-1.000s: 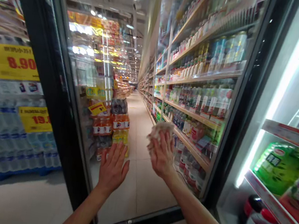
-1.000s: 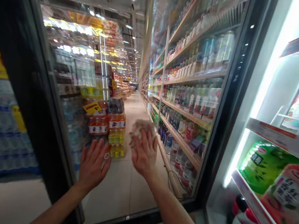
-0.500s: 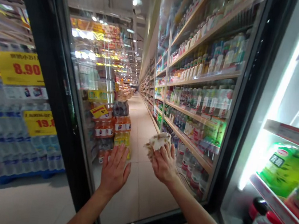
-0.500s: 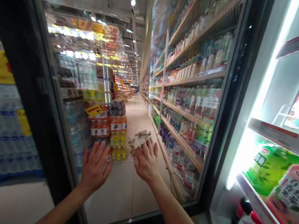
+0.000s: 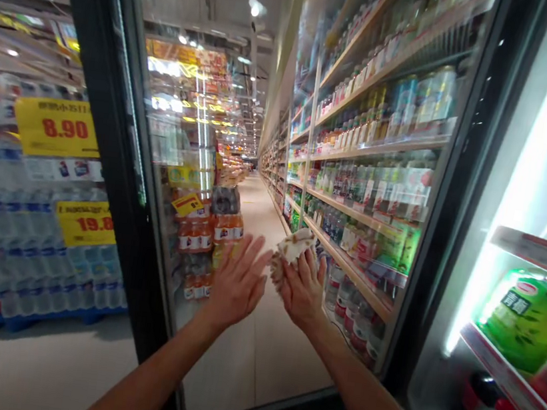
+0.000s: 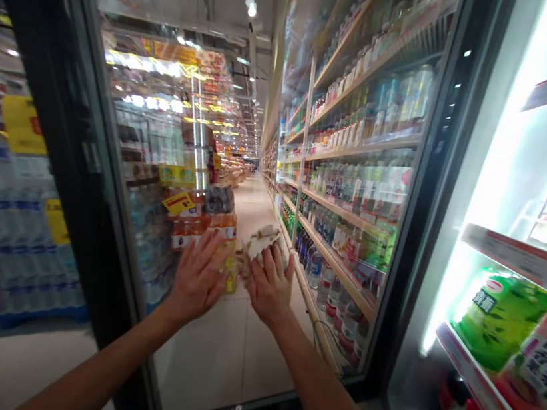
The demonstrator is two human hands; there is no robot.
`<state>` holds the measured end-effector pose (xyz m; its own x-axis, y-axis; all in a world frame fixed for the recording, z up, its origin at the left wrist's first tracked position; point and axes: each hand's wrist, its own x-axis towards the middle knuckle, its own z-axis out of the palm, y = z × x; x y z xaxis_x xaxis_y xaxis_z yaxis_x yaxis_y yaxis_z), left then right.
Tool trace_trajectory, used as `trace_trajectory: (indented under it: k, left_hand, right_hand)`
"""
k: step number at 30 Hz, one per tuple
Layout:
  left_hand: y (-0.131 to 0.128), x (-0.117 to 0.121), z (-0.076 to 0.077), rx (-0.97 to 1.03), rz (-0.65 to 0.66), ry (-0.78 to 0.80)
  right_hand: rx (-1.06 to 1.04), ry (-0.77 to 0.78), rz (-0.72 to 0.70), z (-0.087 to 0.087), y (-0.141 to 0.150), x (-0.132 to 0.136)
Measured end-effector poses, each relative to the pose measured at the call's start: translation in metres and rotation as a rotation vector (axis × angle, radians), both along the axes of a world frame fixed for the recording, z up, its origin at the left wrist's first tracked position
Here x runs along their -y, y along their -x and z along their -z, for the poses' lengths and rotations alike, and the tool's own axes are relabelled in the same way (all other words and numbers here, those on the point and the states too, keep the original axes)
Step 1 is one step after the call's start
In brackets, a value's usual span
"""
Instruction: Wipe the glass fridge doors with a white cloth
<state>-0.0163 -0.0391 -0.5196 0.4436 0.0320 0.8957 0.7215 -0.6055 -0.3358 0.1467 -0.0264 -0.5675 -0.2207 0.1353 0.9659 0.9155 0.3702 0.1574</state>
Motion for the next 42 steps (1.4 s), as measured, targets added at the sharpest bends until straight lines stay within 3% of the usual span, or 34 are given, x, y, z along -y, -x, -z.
trace_trajectory:
  k: [3, 8, 13, 16, 20, 22, 26, 28, 30, 33, 35, 37, 39, 42]
  left_hand:
    - [-0.011, -0.005, -0.009, -0.175, 0.059, -0.008]
    - [-0.019, -0.005, -0.011, -0.027, -0.029, 0.027]
    - [-0.005, -0.008, -0.024, 0.092, -0.007, 0.009]
    - [0.006, -0.016, -0.038, 0.151, -0.092, -0.042]
    - [0.009, -0.022, -0.047, 0.134, -0.196, -0.018]
    - [0.007, -0.023, -0.046, 0.133, -0.228, -0.023]
    - [0.006, -0.024, -0.043, 0.14, -0.243, -0.038]
    - [0.007, -0.025, -0.043, 0.132, -0.238, -0.034]
    - [0.009, -0.025, -0.043, 0.125, -0.241, -0.04]
    - [0.008, -0.024, -0.043, 0.134, -0.24, -0.048]
    - [0.007, -0.023, -0.043, 0.145, -0.223, -0.049]
    - [0.006, -0.023, -0.043, 0.147, -0.22, -0.05]
    - [0.007, -0.022, -0.043, 0.14, -0.237, -0.063]
    - [0.008, -0.022, -0.043, 0.129, -0.253, -0.079]
  right_hand:
    - [-0.012, -0.068, -0.011, -0.01, -0.006, -0.006]
    - [-0.031, -0.1, -0.081, -0.029, -0.002, -0.015]
    - [0.01, -0.077, 0.004, -0.054, 0.005, -0.018]
    - [-0.017, -0.072, 0.075, -0.068, -0.033, -0.024]
    - [-0.453, -0.128, 0.21, -0.083, -0.094, -0.036]
    - [-0.518, -0.149, 0.203, -0.08, -0.091, -0.036]
    - [-0.1, -0.05, 0.108, -0.054, -0.036, -0.025]
    - [0.02, -0.029, 0.091, -0.045, -0.026, -0.022]
    - [-0.049, -0.04, 0.118, -0.046, -0.041, -0.024]
    - [-0.377, -0.086, 0.175, -0.061, -0.071, -0.034]
    - [-0.504, -0.111, 0.174, -0.068, -0.068, -0.035]
    - [-0.393, -0.081, 0.134, -0.066, -0.046, -0.031]
    - [-0.147, -0.055, 0.069, -0.056, -0.022, -0.024]
    - [0.026, -0.074, 0.035, -0.048, -0.021, -0.022]
